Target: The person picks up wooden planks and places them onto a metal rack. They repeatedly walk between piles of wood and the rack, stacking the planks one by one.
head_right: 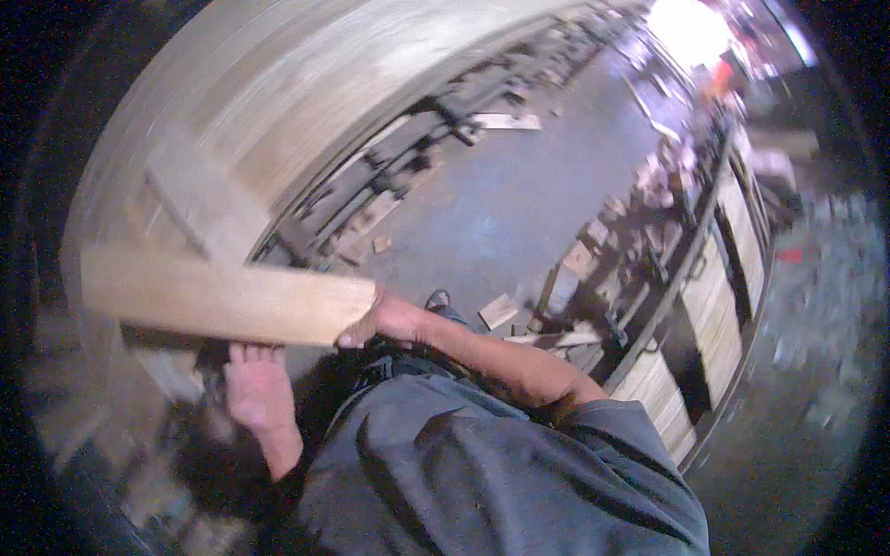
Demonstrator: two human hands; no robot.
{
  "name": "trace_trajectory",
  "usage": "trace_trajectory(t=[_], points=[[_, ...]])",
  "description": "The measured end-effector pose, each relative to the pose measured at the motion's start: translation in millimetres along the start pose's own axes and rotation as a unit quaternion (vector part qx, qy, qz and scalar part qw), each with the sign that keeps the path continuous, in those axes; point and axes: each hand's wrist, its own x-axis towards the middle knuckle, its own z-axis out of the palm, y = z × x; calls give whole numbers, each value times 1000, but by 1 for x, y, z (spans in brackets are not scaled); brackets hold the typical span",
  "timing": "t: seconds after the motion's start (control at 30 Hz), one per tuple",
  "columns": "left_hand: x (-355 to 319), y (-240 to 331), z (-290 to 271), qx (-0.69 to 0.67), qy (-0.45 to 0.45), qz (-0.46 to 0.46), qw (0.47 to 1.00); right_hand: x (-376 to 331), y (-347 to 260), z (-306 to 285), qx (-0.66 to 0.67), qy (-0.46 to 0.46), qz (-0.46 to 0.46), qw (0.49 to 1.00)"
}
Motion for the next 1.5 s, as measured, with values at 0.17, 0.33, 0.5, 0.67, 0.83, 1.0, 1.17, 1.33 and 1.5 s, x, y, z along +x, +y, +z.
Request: trace_trajectory(t=[0.17, 0.33, 0.5, 0.67, 0.83, 1.0, 1.17, 1.33, 1.5], points=[[57, -55, 68, 52, 52, -95, 993, -64, -18, -99, -44, 17, -47, 998], [108, -143, 142, 43, 45, -172, 983, -107, -51, -171, 149, 138, -124, 971], [170, -232, 213, 80, 5, -249, 965, -144, -76, -249, 221, 240, -235, 915], [232, -338, 261, 129, -40, -326, 936, -164, -127, -307, -141, 528, -210, 811], [279, -455, 320, 203, -72, -391, 895, -173, -214, -369, -395, 563, -202, 698], [302, -554, 402, 222, -98, -465, 851, -174, -302, -412, -448, 535, -219, 682], [307, -649, 474, 243, -142, -513, 811, -204, -331, -490, -421, 619, -187, 636], [308, -748, 528, 309, -167, -571, 742, -247, -336, -581, -350, 680, -201, 612], [338, -830, 598, 323, -216, -543, 745, -321, -364, -661, -259, 734, -162, 607]])
